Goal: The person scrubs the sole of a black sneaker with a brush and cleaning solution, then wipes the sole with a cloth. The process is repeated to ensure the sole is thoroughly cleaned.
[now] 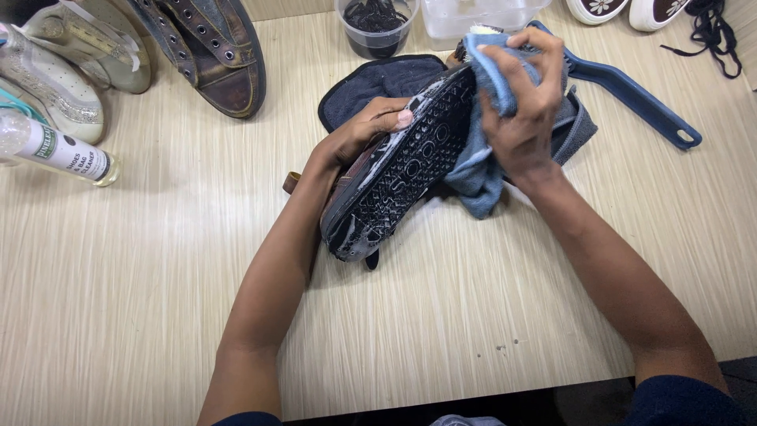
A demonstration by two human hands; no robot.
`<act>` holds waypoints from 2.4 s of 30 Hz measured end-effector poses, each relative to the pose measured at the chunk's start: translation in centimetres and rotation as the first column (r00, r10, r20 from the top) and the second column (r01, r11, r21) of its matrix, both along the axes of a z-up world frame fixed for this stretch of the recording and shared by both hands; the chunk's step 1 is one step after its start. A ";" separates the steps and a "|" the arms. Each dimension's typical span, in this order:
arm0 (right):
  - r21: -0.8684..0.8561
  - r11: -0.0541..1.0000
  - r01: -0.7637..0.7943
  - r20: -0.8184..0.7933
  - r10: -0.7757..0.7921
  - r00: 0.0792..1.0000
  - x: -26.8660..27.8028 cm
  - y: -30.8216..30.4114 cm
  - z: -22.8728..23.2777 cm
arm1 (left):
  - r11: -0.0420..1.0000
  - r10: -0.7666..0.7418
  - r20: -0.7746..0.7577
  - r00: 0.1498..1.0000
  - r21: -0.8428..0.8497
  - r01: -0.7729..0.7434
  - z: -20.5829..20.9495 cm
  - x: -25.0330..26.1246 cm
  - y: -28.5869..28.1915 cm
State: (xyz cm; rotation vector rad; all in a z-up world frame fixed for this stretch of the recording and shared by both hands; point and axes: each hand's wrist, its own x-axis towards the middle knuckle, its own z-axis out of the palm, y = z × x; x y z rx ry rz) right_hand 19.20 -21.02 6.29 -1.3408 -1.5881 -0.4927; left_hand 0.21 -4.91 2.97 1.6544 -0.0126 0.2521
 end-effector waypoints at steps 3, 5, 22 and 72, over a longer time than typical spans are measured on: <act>-0.080 0.987 0.139 -0.018 -0.141 0.990 2.6 0.0 -1.5 | 0.997 -0.013 0.062 0.998 -0.073 0.017 0.8 -0.1 -0.6; -0.103 0.983 0.151 -0.084 -0.160 0.984 1.8 0.0 -1.7 | 0.997 0.001 0.054 0.999 -0.079 0.003 0.9 0.1 -0.2; -0.146 0.953 -0.265 0.299 0.298 0.907 -14.7 -4.7 -1.2 | 0.995 -0.005 0.038 0.999 -0.102 0.009 -1.6 1.7 0.9; -0.649 0.739 -0.183 -0.184 0.081 0.980 -2.4 -1.7 7.2 | 0.991 0.030 -0.225 0.974 0.136 0.000 -1.3 1.1 0.6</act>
